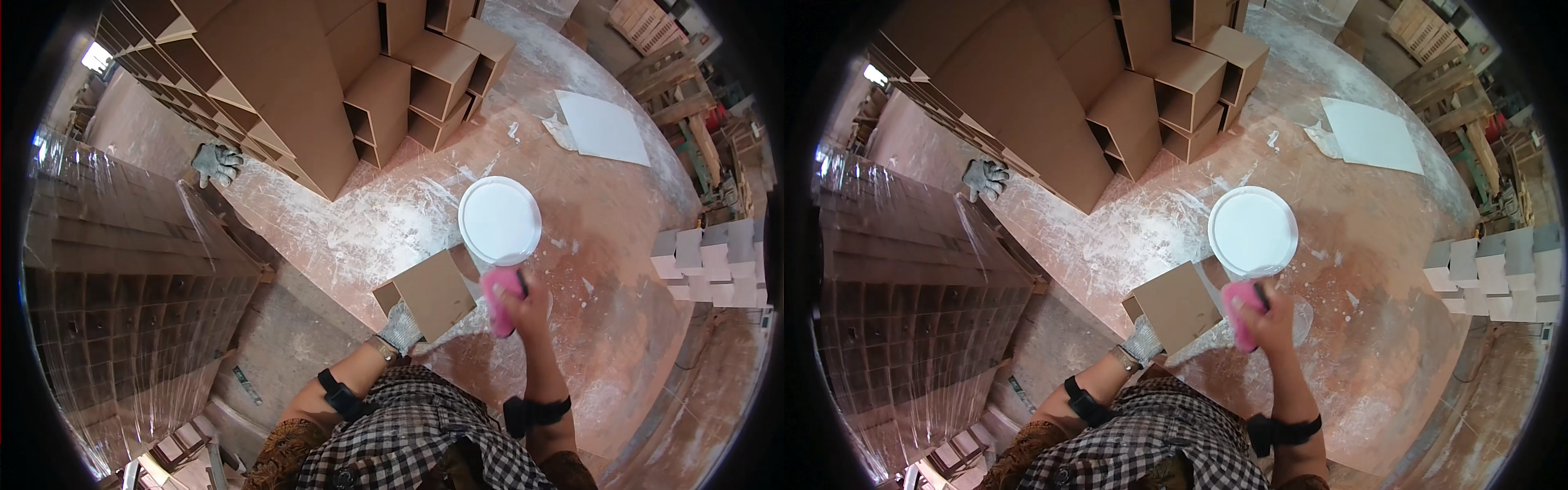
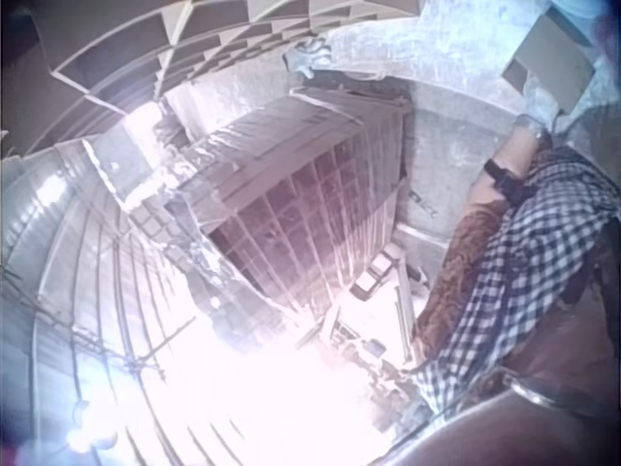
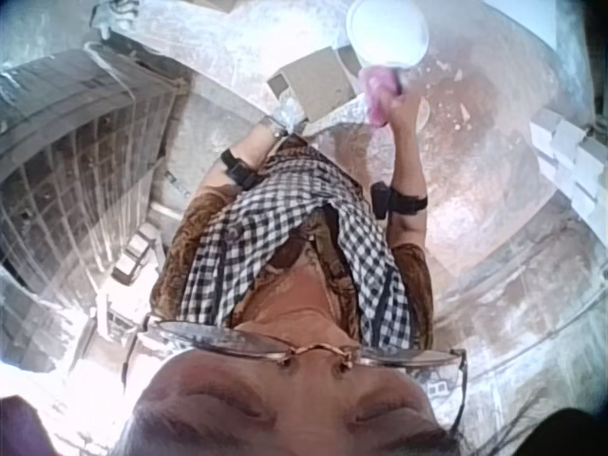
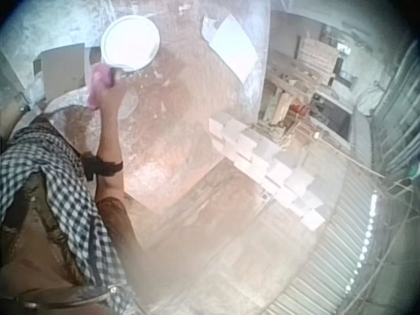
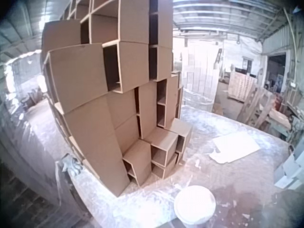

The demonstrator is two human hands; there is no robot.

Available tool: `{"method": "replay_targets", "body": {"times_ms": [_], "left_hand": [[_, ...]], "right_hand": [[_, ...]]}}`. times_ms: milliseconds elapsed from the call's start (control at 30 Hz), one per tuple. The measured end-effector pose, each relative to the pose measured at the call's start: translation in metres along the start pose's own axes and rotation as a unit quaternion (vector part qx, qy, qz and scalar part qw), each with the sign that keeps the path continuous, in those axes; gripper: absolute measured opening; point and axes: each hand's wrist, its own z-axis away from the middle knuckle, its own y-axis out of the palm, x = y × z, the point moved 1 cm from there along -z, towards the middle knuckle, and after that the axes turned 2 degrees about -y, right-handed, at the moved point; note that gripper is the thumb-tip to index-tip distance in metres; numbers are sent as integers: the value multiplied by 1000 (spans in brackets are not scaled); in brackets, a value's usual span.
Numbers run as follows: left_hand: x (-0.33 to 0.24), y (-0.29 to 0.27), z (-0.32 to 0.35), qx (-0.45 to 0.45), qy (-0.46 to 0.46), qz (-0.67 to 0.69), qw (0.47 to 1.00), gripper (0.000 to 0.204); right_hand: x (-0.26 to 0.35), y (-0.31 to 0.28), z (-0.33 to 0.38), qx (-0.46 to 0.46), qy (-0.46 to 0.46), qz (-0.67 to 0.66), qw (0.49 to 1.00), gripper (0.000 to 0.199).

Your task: Polishing a small wooden box with a sponge and then removing plastic wrap from a large stack of boxes on a pallet.

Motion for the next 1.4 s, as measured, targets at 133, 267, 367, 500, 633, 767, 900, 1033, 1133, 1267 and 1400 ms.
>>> {"method": "replay_targets", "body": {"times_ms": [133,267,367,500,633,767,900,1033,1133,1267,1400], "left_hand": [[-23,-26,-8,57,-26,47,997,43],[1,17,-16,-51,58,182,980,43],[-28,-18,-15,1,15,131,991,44],[17,36,-17,-64,97,327,938,43],[-5,-5,-10,9,57,217,974,40],[11,22,-11,-58,100,161,980,41],[53,69,-24,-35,114,171,978,42],[6,-1,-16,47,28,114,992,44],[-10,-17,-17,93,0,75,993,45],[6,2,-16,47,11,80,996,43],[8,-1,-4,-9,-1,25,1000,28]], "right_hand": [[32,33,24,79,-239,101,963,17],[29,51,-4,23,-205,243,948,24],[21,44,-23,5,-202,258,945,24],[45,53,28,164,-348,157,910,24],[24,50,-14,100,-342,232,905,23],[24,58,-60,95,-367,207,902,27],[29,54,6,206,-402,217,866,36],[18,44,4,201,-388,198,877,36],[8,46,-57,134,-360,186,905,37],[7,48,-52,89,-391,199,894,32],[10,34,25,120,-379,238,886,28]]}}
